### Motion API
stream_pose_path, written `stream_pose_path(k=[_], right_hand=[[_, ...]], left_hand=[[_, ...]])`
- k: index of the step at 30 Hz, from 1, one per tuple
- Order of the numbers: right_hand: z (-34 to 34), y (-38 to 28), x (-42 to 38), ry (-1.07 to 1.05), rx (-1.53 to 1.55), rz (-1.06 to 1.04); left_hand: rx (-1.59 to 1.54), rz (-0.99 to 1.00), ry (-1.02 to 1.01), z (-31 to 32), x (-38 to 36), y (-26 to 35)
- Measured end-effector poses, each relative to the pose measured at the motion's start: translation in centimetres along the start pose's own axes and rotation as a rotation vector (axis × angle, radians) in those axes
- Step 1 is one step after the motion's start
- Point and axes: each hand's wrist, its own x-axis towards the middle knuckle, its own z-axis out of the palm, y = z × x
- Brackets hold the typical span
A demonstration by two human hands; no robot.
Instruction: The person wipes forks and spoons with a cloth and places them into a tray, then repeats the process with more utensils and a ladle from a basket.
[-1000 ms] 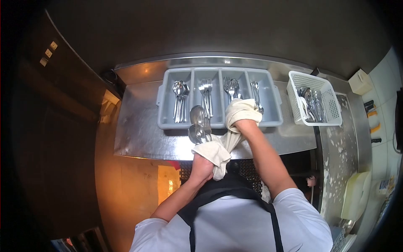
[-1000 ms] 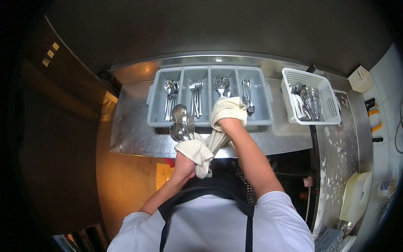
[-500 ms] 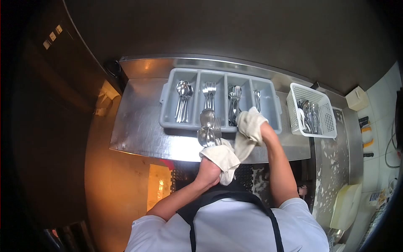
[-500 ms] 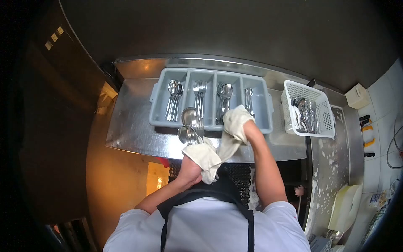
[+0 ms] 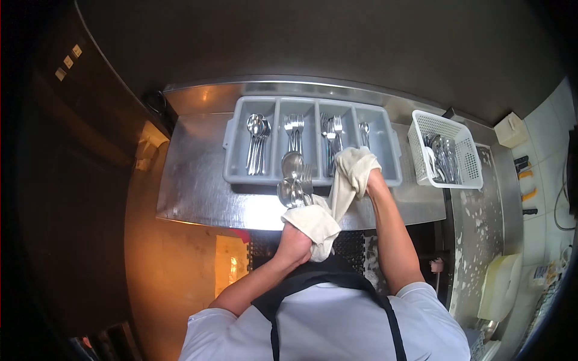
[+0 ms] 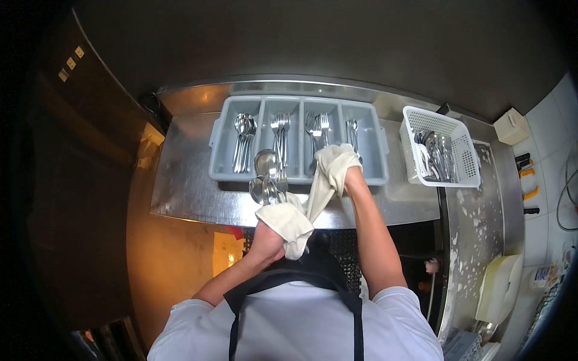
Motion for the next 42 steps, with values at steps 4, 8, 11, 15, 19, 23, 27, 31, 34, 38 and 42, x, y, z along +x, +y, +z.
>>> stream_pose_path(k=[4, 8, 11, 15, 19, 23, 27, 31, 34, 38, 42], right_hand=[[0.6, 0.3, 0.6, 0.093, 0.045, 0.159], [-1.3, -0.6, -4.9, 0.539, 1.32, 0.146], [1.9, 5.8, -13.1, 0.793, 0.995, 0.188], [-3.5, -0.1, -16.2, 0.866, 0.57, 0.604], [-3.7, -5.0, -16.2, 0.653, 0.431, 0.619], [0.4, -6.3, -13.1, 0.429, 0.135, 0.145], [-1.0, -10.2, -10.1, 0.507, 0.476, -0.044], [-0.1, -9.4, -8.8, 0.528, 0.626, -0.015], [-0.9, -7.8, -7.9, 0.801, 1.354, -0.09], [-1.9, -9.9, -8.5, 0.624, 0.58, 0.212], [-0.7, -10.6, -8.3, 0.418, 1.375, 0.276]], left_hand=[[-0.002, -0.002, 0.036, -0.6, 0.4, -0.7], [-0.027, -0.027, 0.054, -1.0, -0.7, 0.9], [-0.016, -0.028, 0.06, -2.1, -1.7, 1.9], [-0.052, -0.048, 0.037, -1.6, -1.6, 2.9], [-0.006, -0.091, 0.0, -1.2, -0.4, 3.0], [0.216, -0.127, -0.078, -0.1, -0.1, 2.8], [0.491, -0.09, -0.072, -0.4, -0.4, 2.0], [0.606, -0.025, -0.023, -1.0, -0.8, 2.6], [0.566, 0.007, 0.021, -1.5, -1.4, 2.9], [0.513, -0.048, 0.033, -1.3, -1.2, 3.7], [0.539, -0.096, 0.009, -1.0, -1.3, 3.1]])
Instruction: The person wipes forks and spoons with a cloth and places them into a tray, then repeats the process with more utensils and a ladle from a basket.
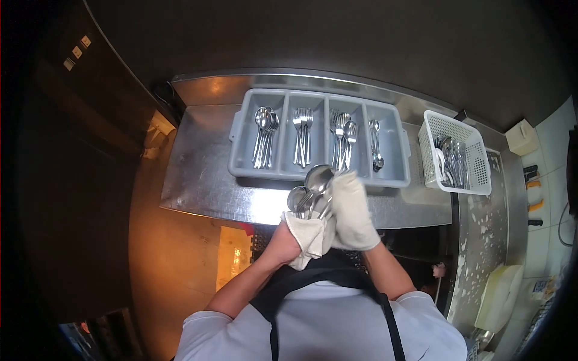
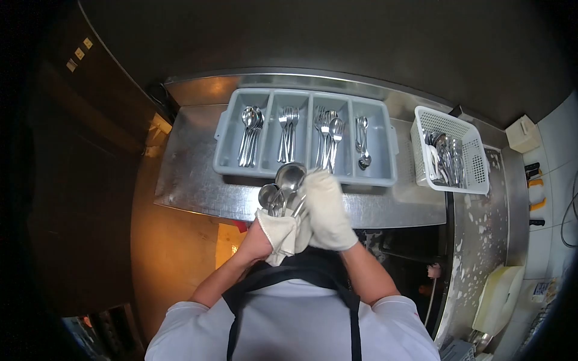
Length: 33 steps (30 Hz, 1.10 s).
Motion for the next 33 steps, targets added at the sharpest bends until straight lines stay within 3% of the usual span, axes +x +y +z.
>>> stream_pose_path(k=[2, 4, 5, 7, 9, 10, 12, 14, 15, 18, 19, 22, 24, 25, 28, 31, 33], right_hand=[[-0.2, 1.6, 1.3, 0.055, 0.789, 0.174], [-2.5, 6.0, 3.1, 0.131, -0.148, -0.24], [-2.2, 3.8, 1.3, 0.131, -0.628, -0.421], [0.0, -1.0, -1.8, 0.128, -0.933, -0.399], [0.9, -0.1, -1.5, -0.085, -0.701, -0.433], [0.1, 2.8, 0.0, -0.299, -0.639, -0.657], [-0.4, 2.9, 1.5, -0.309, -0.548, -0.748], [-1.2, 2.7, 2.8, -0.303, -0.339, -0.529], [-1.6, 2.6, 3.3, -0.299, -0.173, -0.266], [-1.9, 2.6, 4.0, -0.33, -0.211, -0.232], [-2.3, -0.2, 2.8, -0.461, -0.121, -0.103], [-1.5, 3.4, 2.2, -0.521, 0.25, 0.024], [2.1, 0.9, 0.8, -0.19, -0.043, -0.279], [2.0, -0.4, 1.0, -0.214, 0.061, -0.107], [0.4, 3.2, 2.8, -0.246, 0.128, -0.167], [-0.5, 3.3, 3.0, -0.132, -0.842, -0.642], [-0.1, 2.3, 2.1, -0.159, -0.291, -0.286]], left_hand=[[0.084, 0.092, 0.032, -0.2, 0.1, -1.2], [0.204, 0.232, 0.039, -0.1, 0.6, -2.4], [0.171, 0.214, 0.029, 0.0, 1.2, -1.9], [0.125, 0.177, 0.07, 0.3, 2.3, -1.4], [0.102, 0.152, 0.058, 0.2, 2.4, -0.9], [0.034, 0.093, 0.047, 0.1, 2.4, -1.1], [-0.099, -0.032, 0.016, 0.0, 2.1, -1.9], [-0.201, -0.02, 0.044, -0.2, 2.0, -3.0], [-0.257, -0.012, 0.063, -0.4, 1.9, -3.3], [-0.47, -0.077, 0.013, -1.0, 1.3, -2.1], [-0.475, -0.074, 0.011, -1.1, 1.2, -1.9], [-0.431, -0.086, -0.009, -1.5, 1.1, -2.0], [-0.317, -0.129, -0.046, -2.2, 1.3, -2.8], [-0.273, -0.105, -0.023, -2.3, 1.2, -3.1], [-0.139, -0.014, 0.054, -2.2, 1.0, -3.3], [0.037, 0.083, 0.106, -1.6, 1.0, -2.3], [0.208, 0.132, 0.067, -1.3, 0.6, -1.4]])
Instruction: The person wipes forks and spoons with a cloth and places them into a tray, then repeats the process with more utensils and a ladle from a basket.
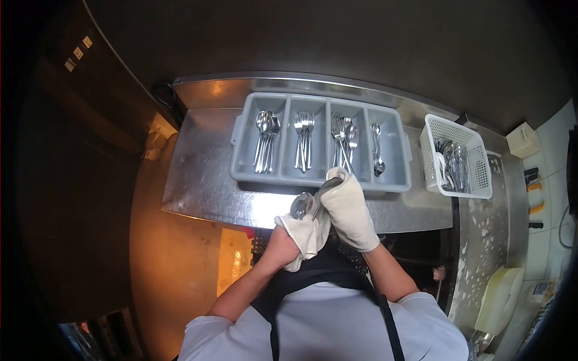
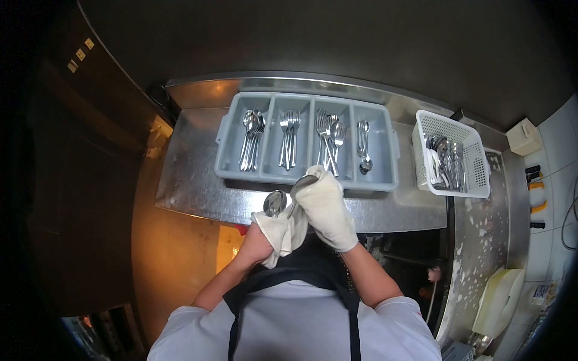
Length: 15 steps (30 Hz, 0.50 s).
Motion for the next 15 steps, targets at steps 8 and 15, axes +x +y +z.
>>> stream_pose_path(k=[8, 15], right_hand=[[-1.7, -1.9, -0.4, 0.168, -0.125, 0.009], [-1.7, 1.6, -1.4, 0.264, 0.149, -0.011]], left_hand=[[0.072, 0.073, -0.129, 0.9, -0.6, 1.6], [0.0, -0.137, -0.255, 0.9, 0.7, 1.7]])
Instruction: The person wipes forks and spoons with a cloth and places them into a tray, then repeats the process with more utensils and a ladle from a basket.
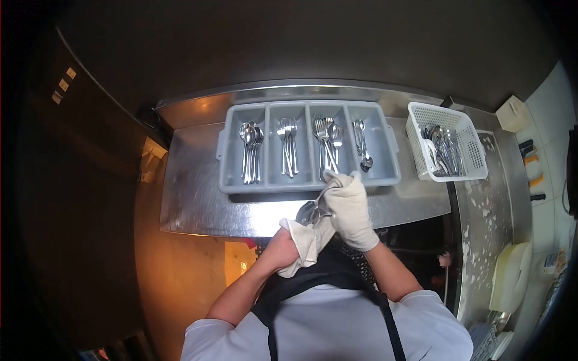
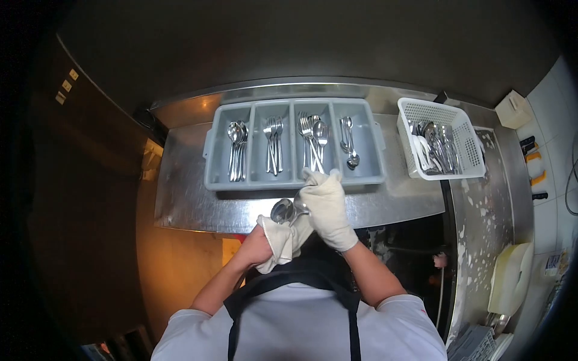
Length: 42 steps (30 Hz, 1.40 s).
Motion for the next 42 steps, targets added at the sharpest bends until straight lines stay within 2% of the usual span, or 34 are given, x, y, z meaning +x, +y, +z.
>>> stream_pose_path(k=[2, 3, 5, 6, 8, 12, 13, 15, 17, 19, 20, 23, 24, 26, 28, 32, 33, 36, 39, 42], right_hand=[[-1.4, -1.2, 0.0, 0.051, 0.049, 0.177], [-2.4, -2.2, 0.6, 0.036, 0.169, 0.297], [-2.5, -0.8, 0.5, 0.073, 0.125, 0.249], [-2.6, -0.2, 0.4, 0.092, 0.102, 0.225], [-2.7, 0.2, 0.3, -0.011, -0.148, 0.091], [-2.4, 0.8, 0.3, -0.243, -0.627, -0.165], [-2.7, -0.7, 0.9, -0.194, -0.722, 0.043], [-3.3, 0.2, 1.4, -0.315, -0.863, -0.071], [-4.1, -1.2, 1.9, -0.487, -1.173, -0.244], [-4.4, -0.4, 1.9, -0.543, -1.055, -0.415], [-4.1, 1.4, 2.3, -0.49, -0.693, -0.451], [-5.5, 2.5, 4.6, -0.532, -0.517, -0.442], [-5.9, 2.2, 5.6, -0.476, -0.203, -0.436], [-6.5, 1.5, 6.5, -0.671, -0.157, -0.156], [-6.8, 1.0, 6.7, -0.692, -0.153, -0.217], [-6.6, 0.8, 7.6, -0.584, -0.208, -0.412], [-6.4, -0.8, 8.0, -0.52, -0.324, -0.298], [-6.8, -2.0, 8.8, -0.632, -0.485, -0.506], [-7.0, -0.7, 7.8, -0.737, -0.368, -0.68], [-5.7, 1.9, 4.6, -0.783, -0.122, -0.206]], left_hand=[[-0.116, -0.061, -0.002, 0.7, 0.0, -0.1], [-0.079, -0.022, 0.014, 1.1, 0.1, 0.0], [-0.006, 0.057, 0.041, 2.1, 0.6, 0.2], [-0.047, 0.03, 0.045, 2.4, 1.1, 0.2], [-0.133, -0.018, 0.061, 2.7, 2.7, 0.5], [-0.193, 0.007, 0.088, 3.7, 4.0, 0.1], [-0.065, 0.047, 0.115, 4.1, 4.2, 0.1], [-0.082, 0.078, 0.193, 5.1, 4.3, -0.5], [-0.142, 0.047, 0.278, 5.9, 4.8, -0.5], [-0.193, 0.001, 0.353, 6.6, 4.7, -0.2], [-0.222, -0.022, 0.395, 6.9, 4.4, -0.4], [-0.259, -0.018, 0.503, 7.9, 3.3, -3.0], [-0.281, -0.013, 0.554, 8.7, 2.4, -3.6], [-0.418, 0.018, 0.567, 9.3, 1.2, -7.4], [-0.655, 0.129, 0.562, 10.4, 0.8, -9.6], [-0.646, 0.127, 0.66, 10.7, 1.0, -8.1], [-0.705, 0.13, 0.656, 10.8, 1.1, -7.4], [-0.784, 0.125, 0.636, 11.1, 1.2, -4.8], [-0.688, 0.066, 0.653, 11.2, 1.4, -4.5], [-0.641, 0.023, 0.579, 11.3, 2.3, -5.9]])
